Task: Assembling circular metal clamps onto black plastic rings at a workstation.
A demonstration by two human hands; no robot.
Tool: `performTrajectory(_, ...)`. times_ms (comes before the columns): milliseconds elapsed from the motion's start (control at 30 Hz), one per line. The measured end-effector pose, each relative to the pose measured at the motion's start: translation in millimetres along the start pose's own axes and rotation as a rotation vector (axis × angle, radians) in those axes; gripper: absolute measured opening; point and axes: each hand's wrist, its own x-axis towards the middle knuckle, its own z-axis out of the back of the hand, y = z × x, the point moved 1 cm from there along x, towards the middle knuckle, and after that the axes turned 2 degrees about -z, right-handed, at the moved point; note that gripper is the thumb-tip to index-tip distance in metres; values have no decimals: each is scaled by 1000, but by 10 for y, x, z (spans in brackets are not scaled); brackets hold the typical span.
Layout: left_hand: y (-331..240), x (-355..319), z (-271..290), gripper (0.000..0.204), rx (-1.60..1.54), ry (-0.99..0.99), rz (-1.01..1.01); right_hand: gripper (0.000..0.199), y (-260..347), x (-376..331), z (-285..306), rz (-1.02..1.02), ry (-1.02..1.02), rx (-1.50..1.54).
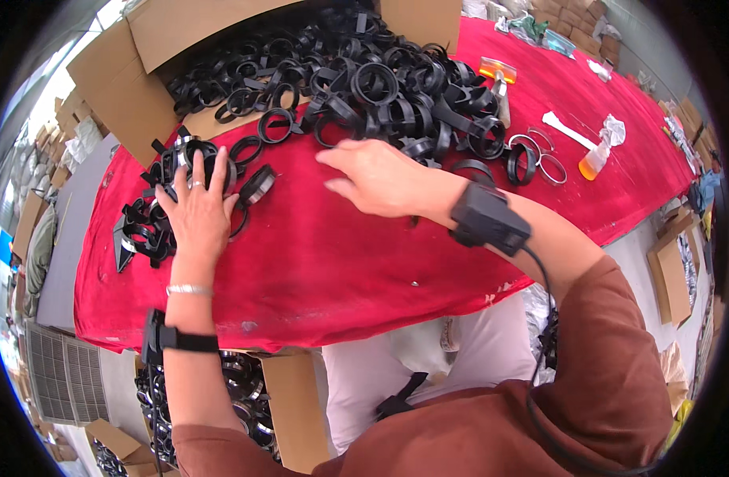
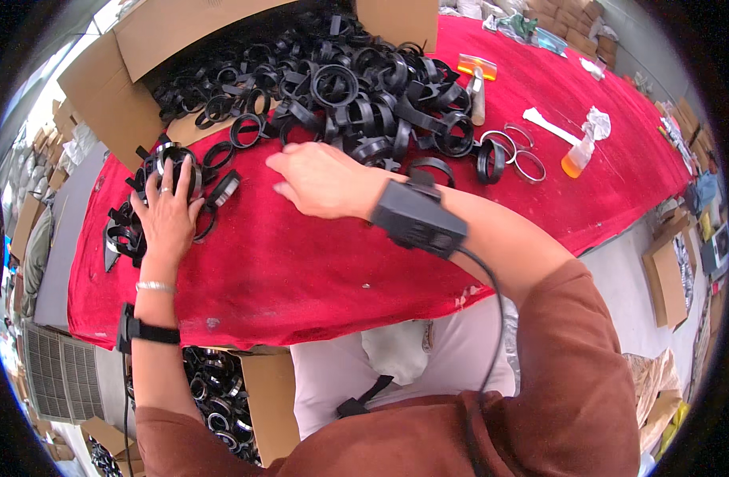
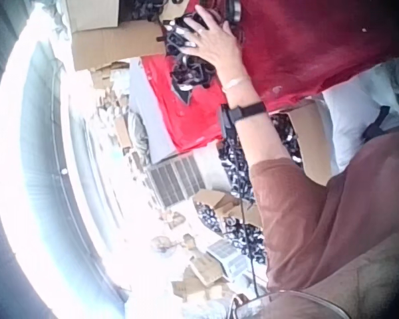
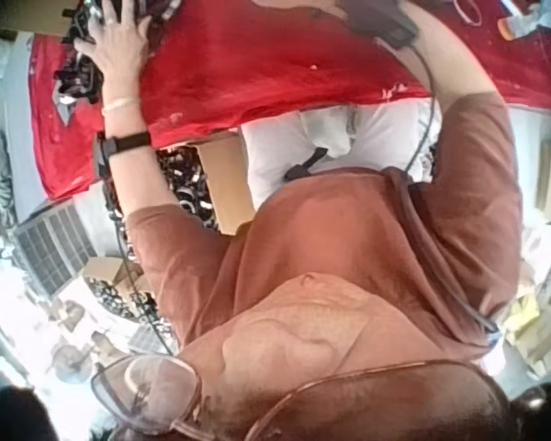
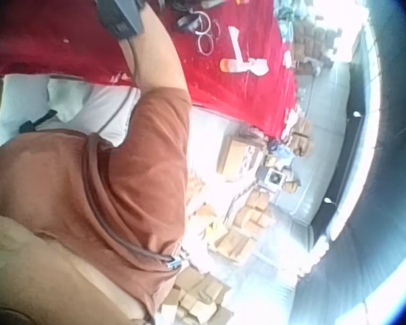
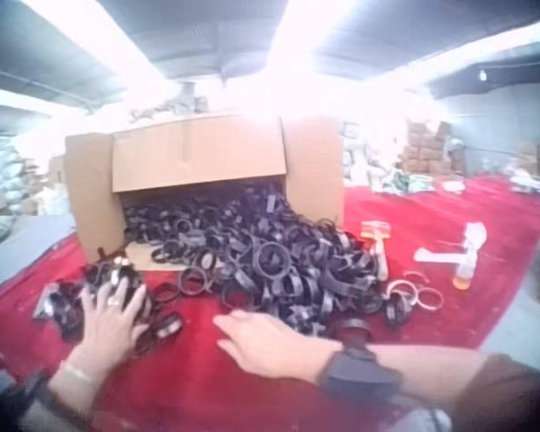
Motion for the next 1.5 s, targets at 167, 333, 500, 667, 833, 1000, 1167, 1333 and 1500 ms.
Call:
performTrajectory(167, 154, 94, -142, 60, -30, -124, 17, 38, -393, 888, -332, -20, -54, -585)
performTrajectory(333, -519, -206, 88, 18, -974, -238, 57, 15, -852, 1287, -462, 65, 282, -626)
performTrajectory(500, -826, -331, 115, 77, -2514, 390, 945, 16, -325, 861, -259, -410, -169, 677)
performTrajectory(667, -870, -403, 236, 62, -3183, 312, 834, 19, 429, -397, -400, -545, -64, 1283)
performTrajectory(833, -1117, -661, 556, 32, -3041, 360, 803, 25, 329, -1397, 145, -283, -336, 272)
performTrajectory(1000, -1262, -823, 932, 39, -2832, 459, 854, 31, -869, -2446, 1100, -686, -786, -342)
performTrajectory(1167, -1536, -808, 1184, 74, -2788, 706, 525, 86, -1538, -2766, 1480, -1103, -325, -562)
performTrajectory(1333, -1657, -846, 1258, 70, -2576, 823, 457, 82, -1734, -2525, 1459, -1183, -102, -529)
performTrajectory(1500, -1782, -872, 1378, 63, -2652, 895, 768, 70, -1190, -2700, 1349, -545, -356, -627)
